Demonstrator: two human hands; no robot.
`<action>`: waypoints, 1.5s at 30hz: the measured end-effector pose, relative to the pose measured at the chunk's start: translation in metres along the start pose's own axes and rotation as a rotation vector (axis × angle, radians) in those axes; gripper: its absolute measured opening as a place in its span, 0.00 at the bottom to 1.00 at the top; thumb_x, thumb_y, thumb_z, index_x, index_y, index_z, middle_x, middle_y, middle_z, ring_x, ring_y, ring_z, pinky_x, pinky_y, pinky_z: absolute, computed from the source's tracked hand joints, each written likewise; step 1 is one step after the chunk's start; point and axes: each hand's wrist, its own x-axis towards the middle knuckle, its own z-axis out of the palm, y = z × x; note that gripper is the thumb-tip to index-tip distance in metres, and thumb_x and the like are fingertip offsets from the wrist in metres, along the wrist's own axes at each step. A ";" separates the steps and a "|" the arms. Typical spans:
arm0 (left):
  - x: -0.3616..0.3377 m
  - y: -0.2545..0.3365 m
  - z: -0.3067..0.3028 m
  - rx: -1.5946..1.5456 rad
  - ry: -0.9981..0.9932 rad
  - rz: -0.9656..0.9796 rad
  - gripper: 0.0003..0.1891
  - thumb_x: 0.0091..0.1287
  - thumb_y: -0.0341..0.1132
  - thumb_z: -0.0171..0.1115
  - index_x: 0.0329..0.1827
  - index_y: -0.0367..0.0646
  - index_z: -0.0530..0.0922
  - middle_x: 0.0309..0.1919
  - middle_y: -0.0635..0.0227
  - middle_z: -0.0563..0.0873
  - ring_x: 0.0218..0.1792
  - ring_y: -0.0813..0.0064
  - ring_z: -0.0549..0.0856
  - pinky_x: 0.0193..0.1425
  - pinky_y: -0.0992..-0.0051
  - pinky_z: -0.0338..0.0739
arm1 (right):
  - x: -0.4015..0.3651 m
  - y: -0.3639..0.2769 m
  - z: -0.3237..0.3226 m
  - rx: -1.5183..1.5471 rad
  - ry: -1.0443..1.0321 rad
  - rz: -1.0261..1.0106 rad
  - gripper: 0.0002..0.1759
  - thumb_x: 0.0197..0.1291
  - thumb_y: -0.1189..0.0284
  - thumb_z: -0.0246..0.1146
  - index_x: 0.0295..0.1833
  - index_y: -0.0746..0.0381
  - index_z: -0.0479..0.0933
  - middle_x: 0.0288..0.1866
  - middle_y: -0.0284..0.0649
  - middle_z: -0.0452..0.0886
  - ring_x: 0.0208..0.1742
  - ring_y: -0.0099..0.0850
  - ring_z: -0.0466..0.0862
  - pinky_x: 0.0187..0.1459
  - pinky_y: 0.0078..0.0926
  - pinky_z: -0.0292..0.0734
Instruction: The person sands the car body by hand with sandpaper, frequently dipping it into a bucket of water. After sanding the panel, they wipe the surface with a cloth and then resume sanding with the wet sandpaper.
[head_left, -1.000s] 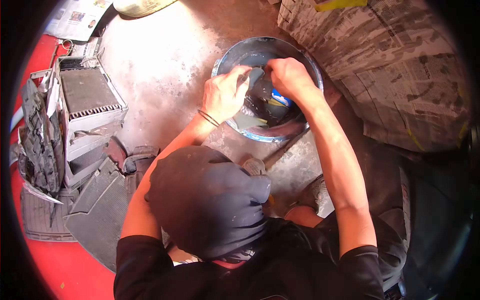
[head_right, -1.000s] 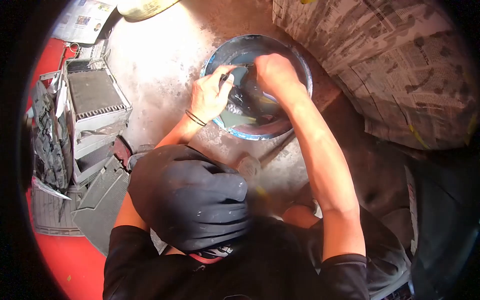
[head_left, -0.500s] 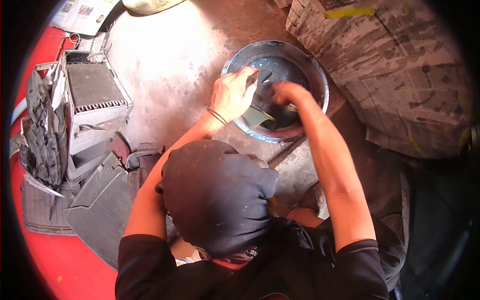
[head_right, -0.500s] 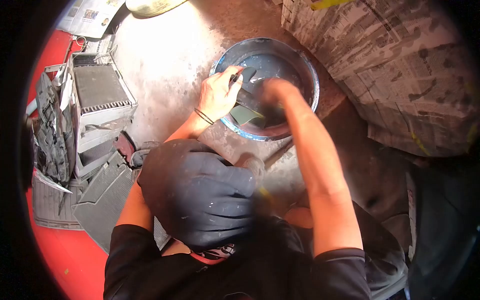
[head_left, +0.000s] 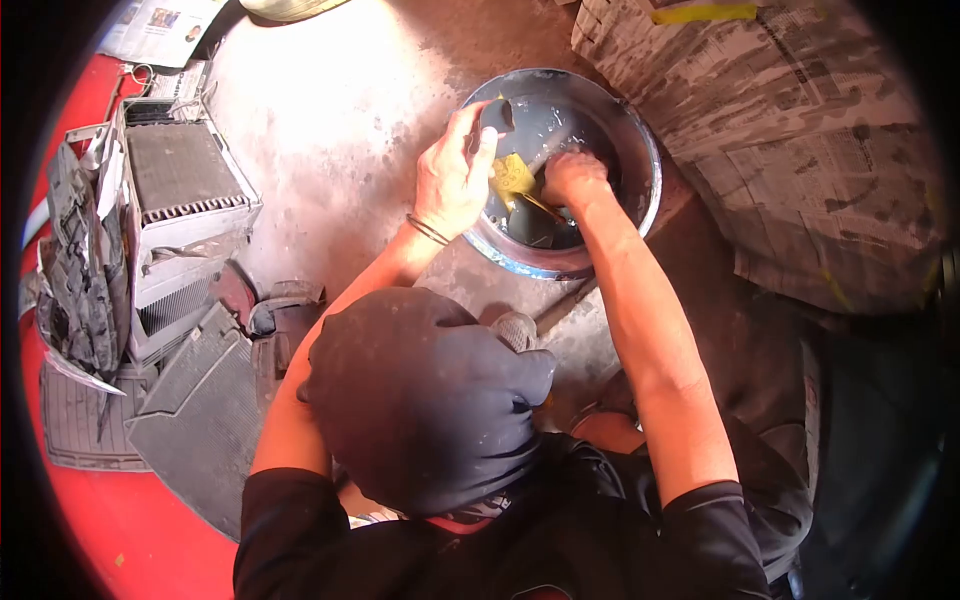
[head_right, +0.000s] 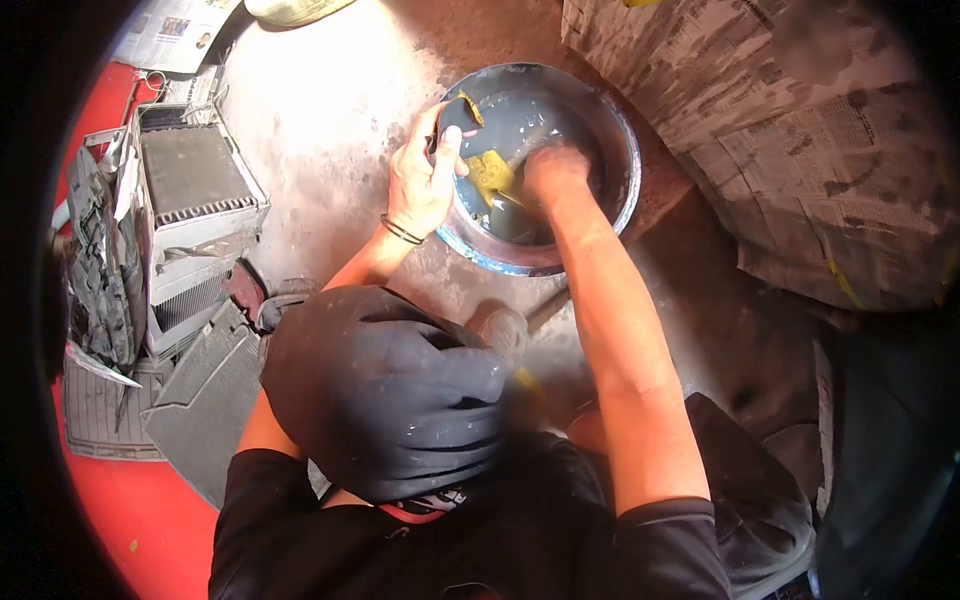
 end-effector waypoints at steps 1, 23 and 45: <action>0.000 -0.004 0.001 0.051 0.001 0.011 0.20 0.87 0.42 0.58 0.75 0.45 0.77 0.47 0.59 0.95 0.29 0.78 0.89 0.42 0.73 0.86 | -0.002 0.001 -0.003 -0.013 -0.040 -0.076 0.31 0.61 0.64 0.67 0.70 0.67 0.84 0.69 0.57 0.87 0.72 0.48 0.87 0.71 0.42 0.83; 0.004 -0.002 -0.001 0.127 0.008 0.121 0.24 0.85 0.39 0.62 0.79 0.41 0.73 0.65 0.48 0.89 0.63 0.58 0.92 0.67 0.62 0.86 | -0.059 0.060 -0.055 1.555 -0.069 -0.301 0.20 0.72 0.65 0.75 0.64 0.61 0.85 0.48 0.31 0.90 0.47 0.21 0.87 0.52 0.25 0.84; 0.009 0.026 -0.004 0.615 -0.246 0.415 0.32 0.54 0.44 0.74 0.62 0.37 0.86 0.61 0.48 0.88 0.65 0.51 0.87 0.78 0.55 0.75 | -0.102 0.035 -0.024 1.821 0.256 -0.489 0.24 0.86 0.59 0.60 0.75 0.62 0.78 0.65 0.32 0.88 0.62 0.24 0.84 0.68 0.28 0.78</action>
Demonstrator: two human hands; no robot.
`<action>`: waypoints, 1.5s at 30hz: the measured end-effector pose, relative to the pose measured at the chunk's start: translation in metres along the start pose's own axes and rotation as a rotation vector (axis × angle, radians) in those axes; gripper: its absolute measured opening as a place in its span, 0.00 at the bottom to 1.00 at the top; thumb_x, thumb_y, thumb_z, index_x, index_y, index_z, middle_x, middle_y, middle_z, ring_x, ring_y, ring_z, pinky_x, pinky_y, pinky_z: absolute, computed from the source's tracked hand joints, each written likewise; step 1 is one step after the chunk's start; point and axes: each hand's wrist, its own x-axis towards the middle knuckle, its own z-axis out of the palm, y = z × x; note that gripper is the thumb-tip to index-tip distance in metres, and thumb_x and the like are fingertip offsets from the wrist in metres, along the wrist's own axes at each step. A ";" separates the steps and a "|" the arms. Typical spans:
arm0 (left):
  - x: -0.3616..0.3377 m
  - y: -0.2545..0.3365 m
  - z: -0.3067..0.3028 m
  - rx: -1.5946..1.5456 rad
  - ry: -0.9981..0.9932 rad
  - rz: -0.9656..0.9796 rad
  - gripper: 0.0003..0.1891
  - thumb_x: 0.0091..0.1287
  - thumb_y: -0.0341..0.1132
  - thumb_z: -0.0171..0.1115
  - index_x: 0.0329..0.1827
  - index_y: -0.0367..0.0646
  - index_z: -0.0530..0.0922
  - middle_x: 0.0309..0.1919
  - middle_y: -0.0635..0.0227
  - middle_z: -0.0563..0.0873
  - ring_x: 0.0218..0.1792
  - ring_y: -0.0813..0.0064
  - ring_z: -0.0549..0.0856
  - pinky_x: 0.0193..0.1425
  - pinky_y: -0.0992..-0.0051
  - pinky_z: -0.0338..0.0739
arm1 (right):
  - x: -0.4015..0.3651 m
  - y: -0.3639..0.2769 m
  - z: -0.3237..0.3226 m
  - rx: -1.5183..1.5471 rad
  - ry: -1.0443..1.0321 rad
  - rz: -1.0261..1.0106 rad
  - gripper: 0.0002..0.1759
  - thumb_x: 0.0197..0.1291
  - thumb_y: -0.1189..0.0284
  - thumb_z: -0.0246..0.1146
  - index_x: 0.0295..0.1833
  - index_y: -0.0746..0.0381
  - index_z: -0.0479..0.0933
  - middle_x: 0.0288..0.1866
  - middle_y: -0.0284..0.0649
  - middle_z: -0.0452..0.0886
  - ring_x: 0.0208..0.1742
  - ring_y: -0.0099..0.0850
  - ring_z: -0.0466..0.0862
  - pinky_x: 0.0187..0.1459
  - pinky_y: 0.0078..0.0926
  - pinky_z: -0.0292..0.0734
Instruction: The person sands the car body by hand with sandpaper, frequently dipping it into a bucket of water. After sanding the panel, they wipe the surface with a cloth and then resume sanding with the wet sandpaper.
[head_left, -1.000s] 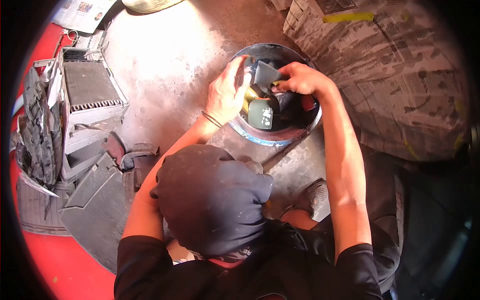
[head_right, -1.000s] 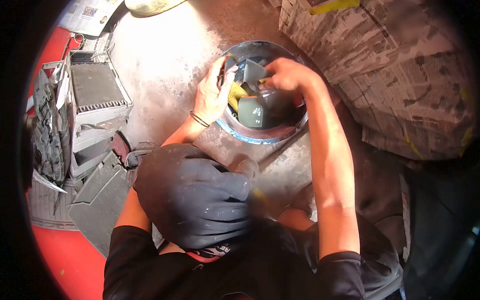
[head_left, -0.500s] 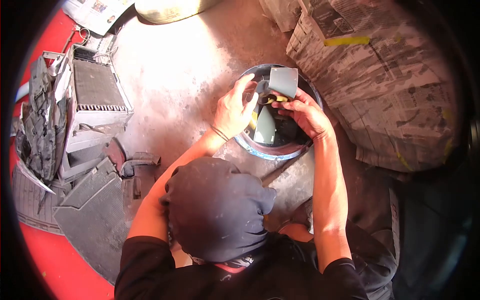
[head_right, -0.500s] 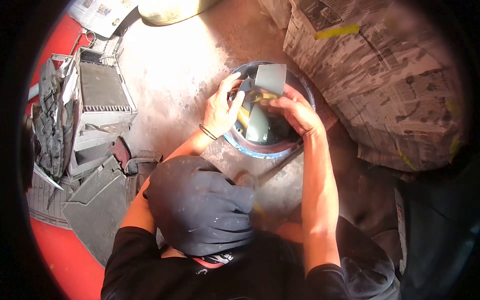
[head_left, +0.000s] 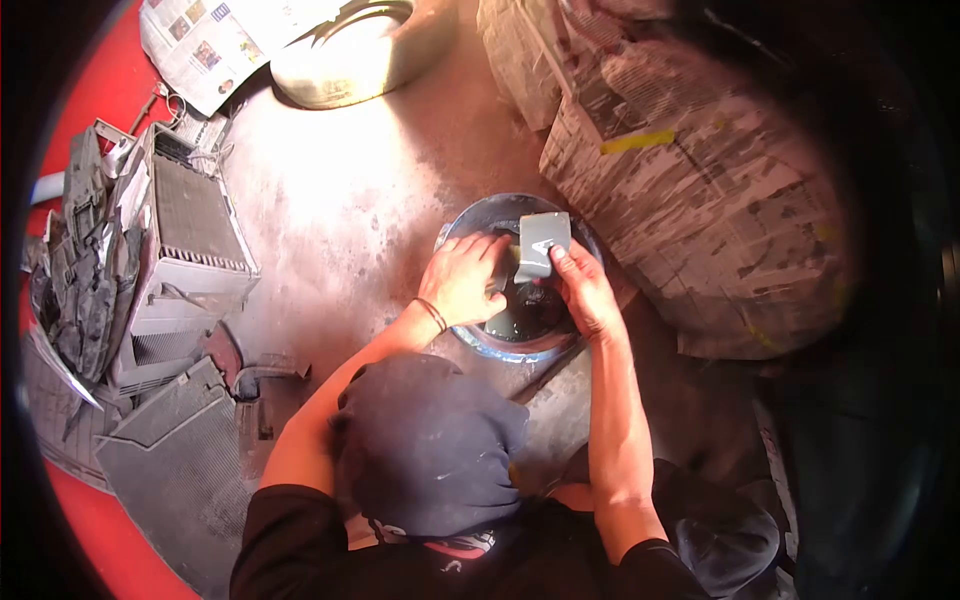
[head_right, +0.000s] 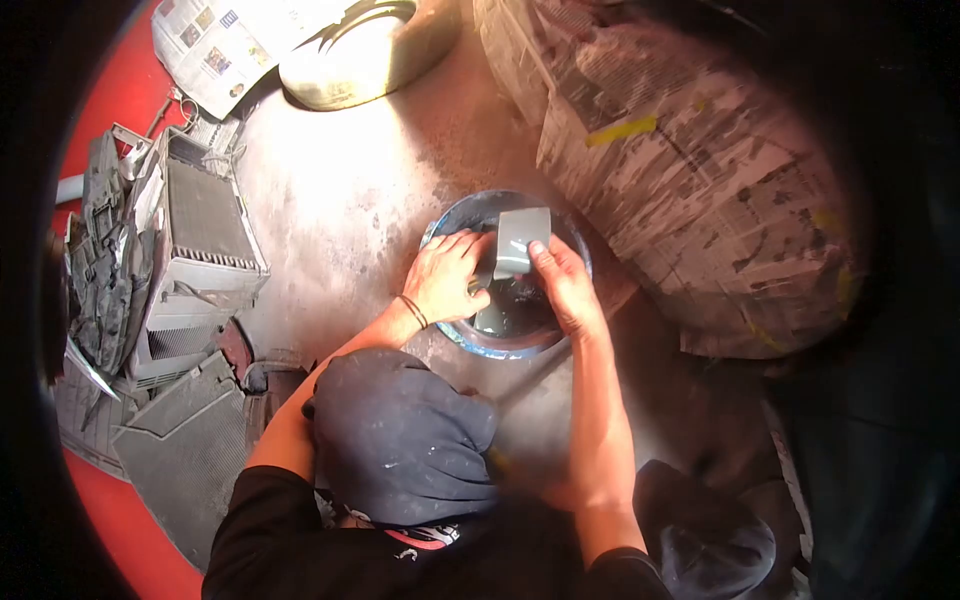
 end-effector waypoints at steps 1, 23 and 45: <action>-0.002 0.000 0.000 -0.012 0.109 0.058 0.33 0.54 0.44 0.75 0.64 0.37 0.86 0.62 0.47 0.88 0.67 0.51 0.87 0.78 0.55 0.75 | 0.001 0.003 0.002 -0.029 0.037 -0.001 0.23 0.86 0.60 0.60 0.75 0.62 0.78 0.64 0.32 0.88 0.62 0.23 0.84 0.68 0.27 0.78; 0.013 0.036 -0.039 -2.007 0.287 -0.465 0.32 0.90 0.54 0.46 0.83 0.36 0.69 0.78 0.52 0.79 0.79 0.54 0.78 0.85 0.54 0.72 | -0.037 -0.002 0.078 -0.368 0.471 -0.285 0.30 0.75 0.61 0.72 0.75 0.66 0.78 0.71 0.52 0.83 0.65 0.37 0.86 0.68 0.35 0.81; -0.009 0.034 -0.046 -1.583 0.144 -0.552 0.09 0.85 0.36 0.64 0.57 0.40 0.86 0.45 0.66 0.93 0.37 0.78 0.91 0.40 0.75 0.88 | -0.040 -0.039 0.074 0.227 -0.006 -0.031 0.13 0.71 0.79 0.71 0.55 0.58 0.75 0.54 0.37 0.88 0.49 0.23 0.89 0.54 0.25 0.87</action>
